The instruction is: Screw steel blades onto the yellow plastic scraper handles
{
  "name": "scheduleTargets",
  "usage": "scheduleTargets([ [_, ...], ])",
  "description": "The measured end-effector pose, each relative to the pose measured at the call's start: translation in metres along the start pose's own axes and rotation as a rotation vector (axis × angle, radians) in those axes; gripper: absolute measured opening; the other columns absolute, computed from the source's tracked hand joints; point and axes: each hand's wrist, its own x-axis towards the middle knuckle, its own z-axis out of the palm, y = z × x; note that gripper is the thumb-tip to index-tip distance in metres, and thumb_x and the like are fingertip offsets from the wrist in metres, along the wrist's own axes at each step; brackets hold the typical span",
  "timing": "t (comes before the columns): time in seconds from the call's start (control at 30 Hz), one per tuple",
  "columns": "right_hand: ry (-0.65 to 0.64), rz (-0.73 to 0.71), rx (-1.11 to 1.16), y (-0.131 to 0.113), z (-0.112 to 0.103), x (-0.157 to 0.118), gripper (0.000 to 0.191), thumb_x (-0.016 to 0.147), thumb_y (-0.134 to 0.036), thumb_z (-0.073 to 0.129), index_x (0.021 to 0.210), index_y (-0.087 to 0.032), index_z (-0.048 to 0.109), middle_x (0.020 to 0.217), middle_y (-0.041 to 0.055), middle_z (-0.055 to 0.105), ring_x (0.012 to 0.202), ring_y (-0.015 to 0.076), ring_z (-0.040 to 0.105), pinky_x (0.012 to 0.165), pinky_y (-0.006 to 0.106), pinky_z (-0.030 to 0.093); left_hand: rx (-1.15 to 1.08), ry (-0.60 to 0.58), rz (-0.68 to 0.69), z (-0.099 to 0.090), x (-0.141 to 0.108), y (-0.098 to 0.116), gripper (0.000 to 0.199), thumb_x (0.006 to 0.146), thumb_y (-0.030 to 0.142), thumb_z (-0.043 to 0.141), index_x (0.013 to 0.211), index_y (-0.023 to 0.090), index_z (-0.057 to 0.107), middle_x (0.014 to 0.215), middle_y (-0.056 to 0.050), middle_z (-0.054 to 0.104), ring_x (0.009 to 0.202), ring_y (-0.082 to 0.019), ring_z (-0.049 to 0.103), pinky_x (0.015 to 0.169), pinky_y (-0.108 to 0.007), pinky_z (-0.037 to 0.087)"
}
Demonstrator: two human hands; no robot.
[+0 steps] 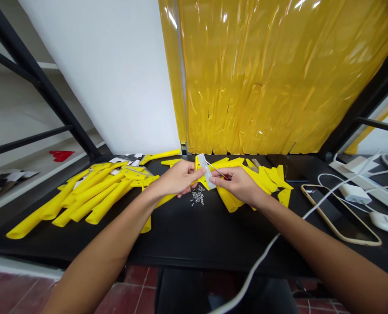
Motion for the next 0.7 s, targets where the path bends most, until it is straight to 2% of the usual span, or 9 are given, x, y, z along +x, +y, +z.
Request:
scheduleTargets([
  [0.1,0.154,0.035,-0.094,0.006,0.004,0.0,0.037,0.089,-0.049,0.059,0.1,-0.017,0.073,0.069,0.0016,0.068,0.064,0.0159,0.058,0.062,0.028,0.042,0.023,0.099,-0.031,-0.007,0.003,-0.002,0.045,0.092,0.057,0.052,0.064,0.022,0.049,0.045,0.001,0.05,0.032,-0.01,0.046,0.035,-0.024,0.033],
  [0.17,0.182,0.015,-0.269,0.01,0.006,0.0,0.037,0.09,-0.05,0.058,0.105,-0.02,0.075,0.066,0.0009,0.068,0.06,0.0157,0.057,0.059,0.028,0.04,0.061,0.185,-0.073,-0.014,0.005,-0.006,0.045,0.092,0.056,0.053,0.062,0.022,0.047,0.04,0.001,0.048,0.031,-0.011,0.045,0.036,-0.025,0.033],
  [0.23,0.086,-0.07,-0.484,0.014,0.007,0.002,0.027,0.091,-0.044,0.06,0.099,-0.025,0.078,0.078,0.0016,0.073,0.069,0.0168,0.063,0.063,0.028,0.04,0.088,0.235,-0.111,-0.02,0.008,-0.012,0.046,0.091,0.055,0.054,0.06,0.022,0.045,0.039,0.001,0.048,0.03,-0.011,0.045,0.036,-0.025,0.032],
  [0.33,-0.143,-0.201,-0.744,0.015,0.01,0.01,0.02,0.092,-0.033,0.06,0.094,-0.029,0.079,0.098,0.0017,0.075,0.087,0.02,0.067,0.068,0.029,0.04,0.087,0.256,-0.124,-0.026,0.013,-0.022,0.046,0.091,0.054,0.054,0.059,0.022,0.045,0.04,0.0,0.05,0.029,-0.011,0.044,0.036,-0.025,0.031],
  [0.43,-0.27,-0.228,-0.902,0.014,0.013,0.019,0.019,0.092,-0.029,0.06,0.095,-0.028,0.078,0.1,0.0039,0.075,0.089,0.0219,0.068,0.067,0.029,0.038,0.088,0.246,-0.123,-0.028,0.016,-0.029,0.045,0.092,0.052,0.053,0.06,0.021,0.047,0.04,0.0,0.049,0.029,-0.011,0.044,0.036,-0.025,0.031],
  [0.53,-0.312,-0.2,-0.947,0.014,0.016,0.027,0.017,0.091,-0.03,0.062,0.094,-0.026,0.078,0.097,0.006,0.075,0.09,0.0234,0.068,0.067,0.029,0.039,0.091,0.21,-0.119,-0.027,0.017,-0.03,0.045,0.093,0.05,0.052,0.059,0.021,0.049,0.039,-0.001,0.048,0.029,-0.012,0.044,0.037,-0.026,0.031],
  [0.7,-0.287,-0.149,-0.879,0.021,0.019,0.032,0.015,0.09,-0.029,0.063,0.091,-0.026,0.078,0.097,0.0066,0.076,0.093,0.0246,0.068,0.07,0.03,0.042,0.057,0.151,-0.104,-0.027,0.016,-0.028,0.044,0.092,0.05,0.054,0.059,0.022,0.047,0.039,0.0,0.048,0.029,-0.012,0.044,0.036,-0.026,0.031],
])
